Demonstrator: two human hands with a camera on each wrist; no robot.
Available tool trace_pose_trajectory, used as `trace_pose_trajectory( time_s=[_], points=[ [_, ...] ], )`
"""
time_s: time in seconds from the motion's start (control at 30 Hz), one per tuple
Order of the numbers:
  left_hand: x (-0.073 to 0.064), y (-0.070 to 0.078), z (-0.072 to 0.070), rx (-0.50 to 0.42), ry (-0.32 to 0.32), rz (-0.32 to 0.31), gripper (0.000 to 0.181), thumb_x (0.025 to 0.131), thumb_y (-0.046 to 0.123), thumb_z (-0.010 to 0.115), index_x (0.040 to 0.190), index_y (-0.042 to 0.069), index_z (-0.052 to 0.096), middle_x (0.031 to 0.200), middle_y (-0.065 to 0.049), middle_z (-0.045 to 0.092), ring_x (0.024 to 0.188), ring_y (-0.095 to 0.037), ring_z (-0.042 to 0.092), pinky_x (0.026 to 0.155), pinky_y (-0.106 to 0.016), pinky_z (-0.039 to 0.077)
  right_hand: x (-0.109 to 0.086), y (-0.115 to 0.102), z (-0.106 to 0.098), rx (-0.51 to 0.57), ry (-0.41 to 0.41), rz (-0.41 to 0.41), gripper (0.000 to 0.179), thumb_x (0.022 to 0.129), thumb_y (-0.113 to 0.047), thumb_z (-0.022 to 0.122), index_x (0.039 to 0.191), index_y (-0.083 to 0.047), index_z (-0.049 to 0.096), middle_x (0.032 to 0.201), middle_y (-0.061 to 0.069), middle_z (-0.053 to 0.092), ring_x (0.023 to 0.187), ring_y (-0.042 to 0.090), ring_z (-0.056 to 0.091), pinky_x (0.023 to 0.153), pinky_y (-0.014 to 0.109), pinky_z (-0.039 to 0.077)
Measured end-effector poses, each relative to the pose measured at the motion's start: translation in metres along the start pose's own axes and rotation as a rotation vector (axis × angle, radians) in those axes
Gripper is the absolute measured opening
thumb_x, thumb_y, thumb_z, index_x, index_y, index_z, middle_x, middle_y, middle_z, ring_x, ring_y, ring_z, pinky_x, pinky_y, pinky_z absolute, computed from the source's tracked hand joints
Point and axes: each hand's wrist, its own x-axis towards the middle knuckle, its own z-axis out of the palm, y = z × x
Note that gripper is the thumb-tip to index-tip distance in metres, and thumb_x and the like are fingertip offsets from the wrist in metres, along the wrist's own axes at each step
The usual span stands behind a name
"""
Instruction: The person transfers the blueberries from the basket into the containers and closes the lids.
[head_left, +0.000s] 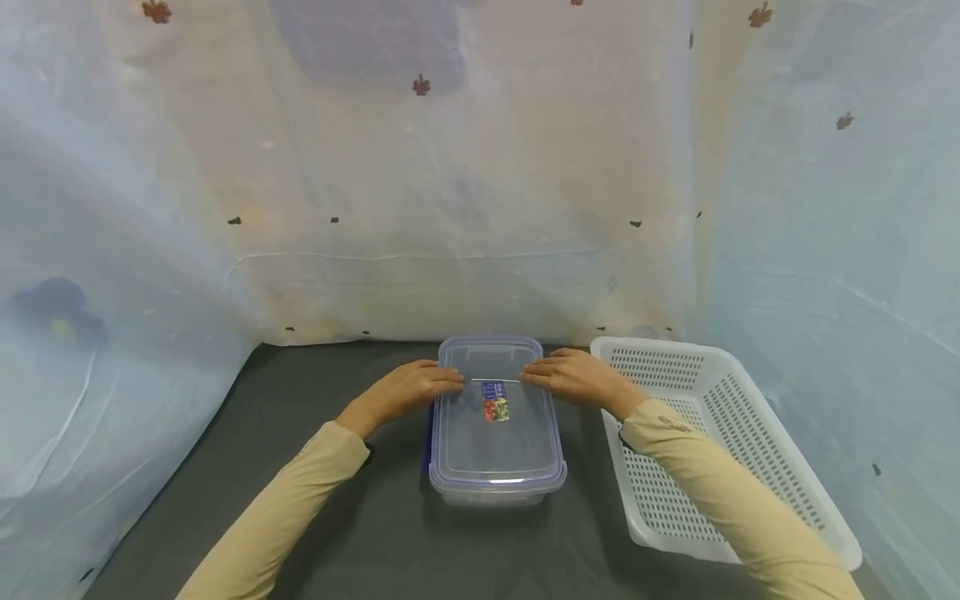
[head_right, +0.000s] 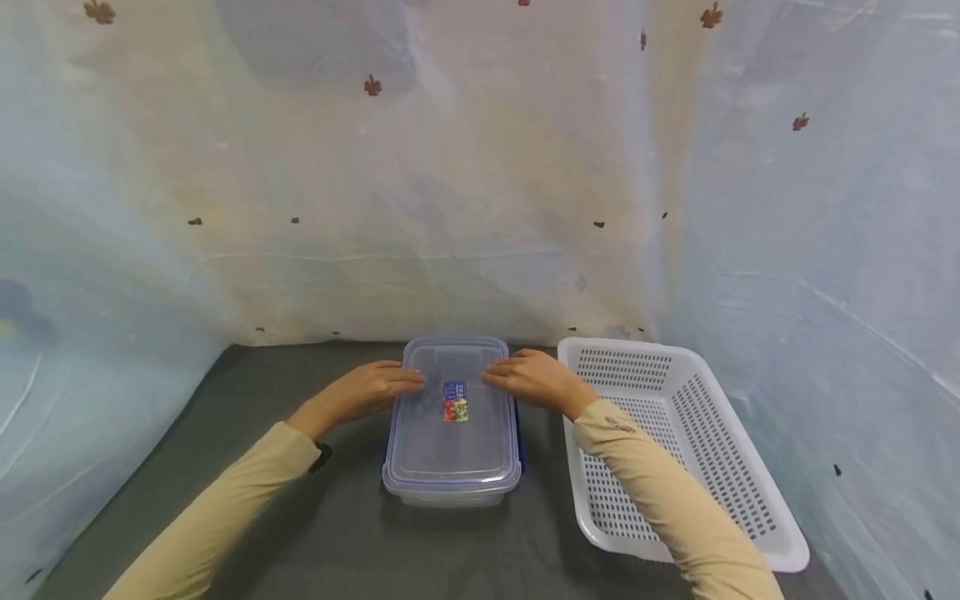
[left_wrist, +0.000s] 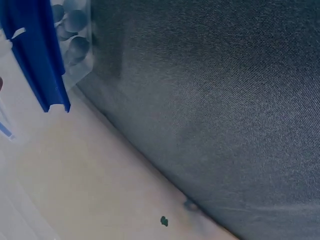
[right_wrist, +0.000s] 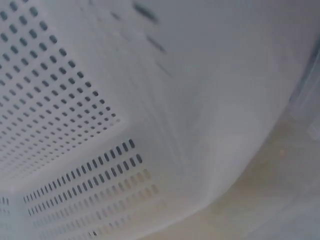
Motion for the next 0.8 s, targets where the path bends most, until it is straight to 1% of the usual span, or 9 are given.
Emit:
trace_pose_trajectory(
  time_s=[0.2,0.4,0.5,0.57,0.6,0.67,0.7,0.73,0.8],
  points=[
    [0.002,-0.001,0.007,0.021,-0.048,-0.014,0.033,0.08,-0.002,0.075,0.113,0.005,0.071,0.116,-0.006,0.068,0.108,-0.019,0.063,0.092,-0.041,0.049,0.005,0.0,0.006,0.014,0.0,-0.01,0.031,0.089,-0.008,0.063,0.12,-0.009,0.068,0.115,0.003,0.069,0.103,0.018,0.064,0.088,0.035,0.049],
    [0.003,0.001,0.006,0.014,-0.085,-0.043,0.036,0.081,-0.004,0.074,0.115,0.004,0.07,0.117,-0.007,0.067,0.108,-0.02,0.063,0.092,-0.039,0.049,0.005,0.001,0.008,0.091,-0.023,0.027,0.031,0.089,-0.004,0.064,0.12,-0.01,0.068,0.114,0.004,0.069,0.1,0.019,0.066,0.083,0.035,0.052],
    [0.003,0.002,0.005,-0.009,-0.087,-0.054,0.037,0.081,-0.005,0.073,0.117,0.004,0.069,0.119,-0.008,0.067,0.109,-0.022,0.062,0.092,-0.038,0.049,0.003,0.002,0.004,0.132,-0.042,0.084,0.037,0.087,0.002,0.064,0.121,-0.011,0.068,0.116,0.003,0.068,0.096,0.02,0.067,0.074,0.035,0.054],
    [0.002,0.003,0.005,-0.03,-0.076,-0.068,0.039,0.081,-0.006,0.073,0.118,0.004,0.068,0.121,-0.009,0.066,0.111,-0.023,0.062,0.092,-0.038,0.049,0.0,0.004,-0.001,0.186,-0.052,0.156,0.043,0.084,0.007,0.065,0.123,-0.011,0.067,0.117,0.005,0.068,0.092,0.023,0.067,0.067,0.036,0.055],
    [0.002,0.004,0.005,-0.04,-0.066,-0.083,0.042,0.08,-0.008,0.073,0.12,0.003,0.067,0.122,-0.01,0.065,0.111,-0.024,0.062,0.092,-0.038,0.049,-0.002,0.005,-0.005,0.222,-0.057,0.204,0.045,0.082,0.008,0.066,0.124,-0.01,0.066,0.119,0.006,0.067,0.092,0.024,0.067,0.066,0.037,0.055],
    [-0.001,0.006,0.004,-0.067,-0.049,-0.134,0.047,0.079,-0.012,0.073,0.123,0.002,0.064,0.124,-0.012,0.063,0.113,-0.026,0.06,0.092,-0.037,0.049,-0.006,0.006,-0.013,0.307,-0.054,0.3,0.048,0.081,0.008,0.068,0.127,-0.007,0.064,0.122,0.009,0.065,0.098,0.028,0.066,0.071,0.04,0.055],
    [-0.003,0.008,0.002,-0.091,-0.036,-0.175,0.05,0.078,-0.014,0.072,0.125,0.0,0.062,0.126,-0.014,0.062,0.113,-0.027,0.06,0.092,-0.038,0.049,-0.008,0.007,-0.019,0.358,-0.042,0.346,0.048,0.081,0.006,0.069,0.127,-0.005,0.062,0.124,0.012,0.064,0.101,0.03,0.064,0.076,0.042,0.054],
    [-0.005,0.011,0.0,-0.13,-0.018,-0.227,0.052,0.079,-0.015,0.071,0.127,-0.002,0.059,0.127,-0.016,0.061,0.108,-0.027,0.062,0.09,-0.037,0.05,-0.01,0.006,-0.025,0.409,-0.025,0.387,0.048,0.082,0.004,0.07,0.128,-0.002,0.061,0.125,0.014,0.063,0.104,0.032,0.063,0.081,0.043,0.053],
    [-0.009,0.019,-0.004,-0.242,0.028,-0.348,0.054,0.081,-0.014,0.068,0.132,-0.006,0.054,0.131,-0.021,0.057,0.112,-0.032,0.059,0.092,-0.041,0.049,-0.014,0.0,-0.038,0.477,0.019,0.444,0.047,0.084,-0.001,0.072,0.129,0.002,0.059,0.125,0.017,0.062,0.11,0.035,0.06,0.09,0.046,0.049]
  ],
)
